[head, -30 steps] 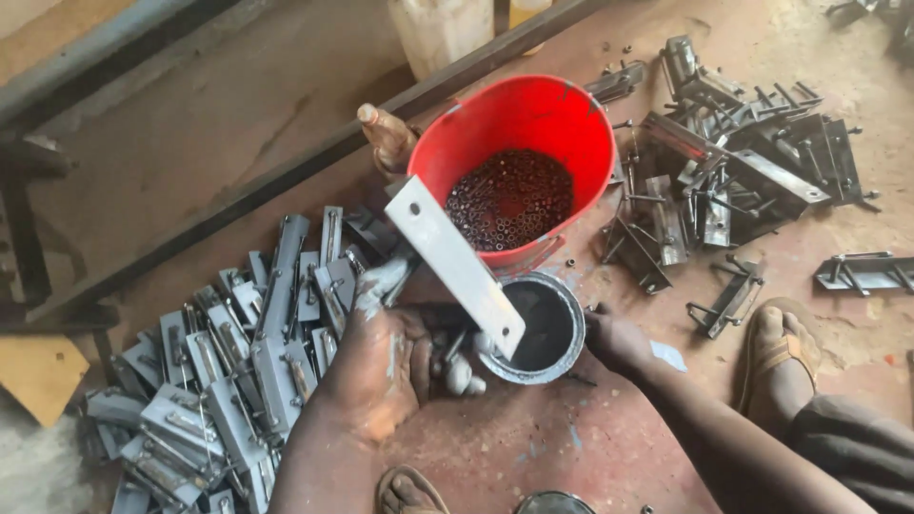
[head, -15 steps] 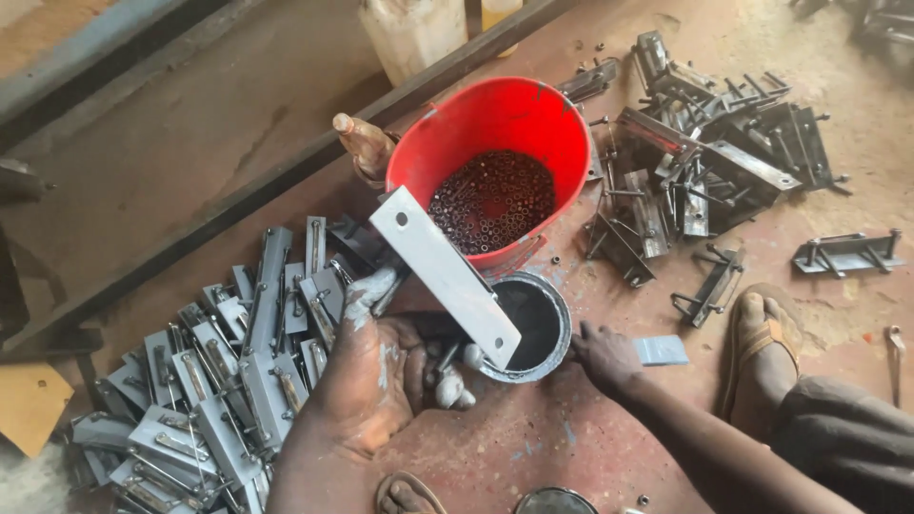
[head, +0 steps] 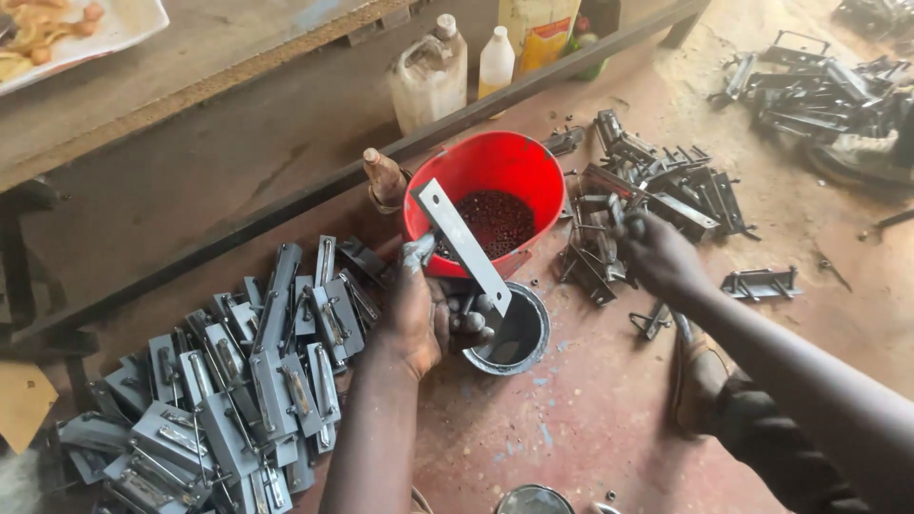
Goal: Applying a coating or lubricant to metal brackets using a brush before assembly on a workshop floor.
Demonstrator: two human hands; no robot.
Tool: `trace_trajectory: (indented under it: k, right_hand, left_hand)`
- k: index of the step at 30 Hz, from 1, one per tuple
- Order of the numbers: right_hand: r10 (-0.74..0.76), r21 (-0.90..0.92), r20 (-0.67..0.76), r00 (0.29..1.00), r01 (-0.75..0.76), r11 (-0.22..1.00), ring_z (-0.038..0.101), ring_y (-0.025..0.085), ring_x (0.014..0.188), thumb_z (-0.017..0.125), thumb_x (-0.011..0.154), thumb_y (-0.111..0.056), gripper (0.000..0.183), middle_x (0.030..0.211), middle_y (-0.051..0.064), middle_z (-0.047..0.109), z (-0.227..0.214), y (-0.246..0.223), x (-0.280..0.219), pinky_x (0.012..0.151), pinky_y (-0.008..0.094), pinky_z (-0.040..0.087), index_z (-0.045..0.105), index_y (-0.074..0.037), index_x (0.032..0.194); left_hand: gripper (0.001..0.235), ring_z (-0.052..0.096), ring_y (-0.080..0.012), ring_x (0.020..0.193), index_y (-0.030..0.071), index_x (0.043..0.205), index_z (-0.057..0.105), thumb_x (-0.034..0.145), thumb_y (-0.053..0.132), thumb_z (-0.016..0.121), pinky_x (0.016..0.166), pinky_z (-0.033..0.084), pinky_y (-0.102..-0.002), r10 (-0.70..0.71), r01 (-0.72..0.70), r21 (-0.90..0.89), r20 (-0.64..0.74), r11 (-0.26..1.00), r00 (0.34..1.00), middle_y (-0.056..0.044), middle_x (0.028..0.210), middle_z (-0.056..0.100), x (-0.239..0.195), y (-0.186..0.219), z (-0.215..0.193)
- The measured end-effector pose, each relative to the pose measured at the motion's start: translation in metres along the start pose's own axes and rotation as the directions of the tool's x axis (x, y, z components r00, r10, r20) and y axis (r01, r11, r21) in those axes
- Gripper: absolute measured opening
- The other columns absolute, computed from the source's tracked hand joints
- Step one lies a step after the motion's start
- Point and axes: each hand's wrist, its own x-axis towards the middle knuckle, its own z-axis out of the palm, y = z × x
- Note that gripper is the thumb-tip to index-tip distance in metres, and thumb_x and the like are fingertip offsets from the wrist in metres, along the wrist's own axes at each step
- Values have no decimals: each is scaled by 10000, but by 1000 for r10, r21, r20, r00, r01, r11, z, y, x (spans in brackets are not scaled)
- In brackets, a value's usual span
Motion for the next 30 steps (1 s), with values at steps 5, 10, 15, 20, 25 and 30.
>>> trace_trajectory:
  k: [5, 10, 15, 20, 25, 30]
  right_hand:
    - [-77, 455, -97, 992, 113, 883, 588, 231, 533, 569, 1058, -249, 298, 767, 159, 598, -25, -52, -78, 437, 334, 461, 664, 6, 1179]
    - [-97, 643, 1, 995, 74, 763, 565, 193, 481, 577, 1030, -193, 257, 727, 139, 599, 3, -59, -82, 377, 264, 399, 655, 13, 1162]
    - [-188, 628, 38, 981, 123, 768, 600, 223, 429, 606, 1015, -167, 223, 660, 177, 600, 5, -65, -78, 349, 290, 447, 682, 41, 1031]
    - [-208, 629, 74, 975, 116, 769, 614, 224, 436, 622, 1007, -192, 235, 661, 176, 620, 6, -65, -75, 364, 298, 464, 690, 34, 1004]
    - [-190, 605, 121, 974, 79, 792, 615, 225, 463, 609, 1002, -165, 224, 667, 176, 619, 13, -67, -78, 403, 307, 478, 696, 40, 1032]
    - [-198, 628, 185, 963, 39, 777, 647, 246, 459, 650, 983, -178, 232, 655, 200, 642, 31, -65, -78, 428, 346, 556, 710, 46, 1005]
  left_hand:
    - [843, 593, -234, 491, -46, 944, 654, 861, 755, 407, 579, 617, -472, -56, 49, 54, 140, 997, 989, -204, 718, 648, 46, -23, -11]
    - [892, 630, -263, 478, -45, 961, 689, 830, 798, 430, 576, 623, -524, -94, 81, 87, 164, 993, 982, -220, 724, 691, 78, -50, -9]
    - [900, 640, -290, 490, -52, 971, 701, 840, 782, 389, 532, 616, -475, -75, 61, 98, 146, 993, 986, -221, 714, 675, 73, -47, 2]
    - [779, 661, -354, 517, -36, 947, 694, 821, 718, 543, 503, 603, -489, -78, 74, 45, 105, 996, 991, -260, 743, 686, 79, -62, 8]
    - [831, 637, -304, 495, -39, 990, 719, 818, 745, 503, 487, 569, -400, -80, 64, 126, 127, 990, 989, -222, 730, 691, 61, -58, 11]
    - [794, 647, -282, 509, 9, 931, 714, 816, 769, 515, 513, 571, -372, -144, 127, 141, 112, 982, 983, -198, 711, 692, 61, -58, 12]
